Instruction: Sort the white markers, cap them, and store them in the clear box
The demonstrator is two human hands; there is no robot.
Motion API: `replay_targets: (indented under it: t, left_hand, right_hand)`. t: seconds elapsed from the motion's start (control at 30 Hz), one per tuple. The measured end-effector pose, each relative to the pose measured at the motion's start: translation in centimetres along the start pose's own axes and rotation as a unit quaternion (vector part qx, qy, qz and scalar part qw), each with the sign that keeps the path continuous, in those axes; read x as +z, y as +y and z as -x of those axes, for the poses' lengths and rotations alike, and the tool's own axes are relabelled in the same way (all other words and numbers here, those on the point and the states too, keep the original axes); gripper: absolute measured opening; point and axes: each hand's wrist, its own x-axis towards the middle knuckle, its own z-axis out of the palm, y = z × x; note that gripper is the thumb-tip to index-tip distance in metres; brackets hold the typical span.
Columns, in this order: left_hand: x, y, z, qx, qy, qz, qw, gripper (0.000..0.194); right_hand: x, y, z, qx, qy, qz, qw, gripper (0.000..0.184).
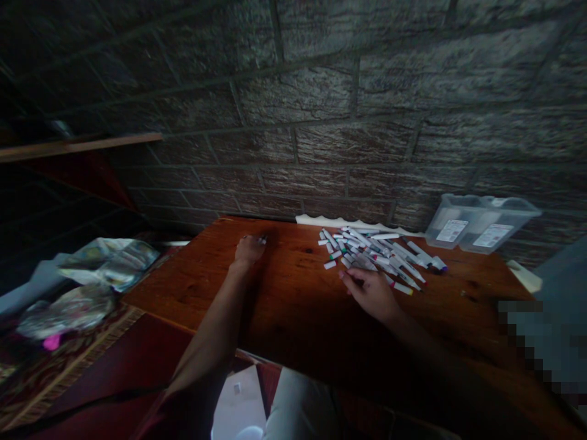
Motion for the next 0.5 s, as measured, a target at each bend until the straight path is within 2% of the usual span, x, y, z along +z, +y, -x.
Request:
replay_targets:
  t: [0.5]
  left_hand:
    - [0.32,0.28,-0.33,0.021,-0.002,0.0,1.0,0.04]
  right_hand:
    - [-0.03,-0.12,-0.07,-0.004,0.006,0.03,1.0,0.037]
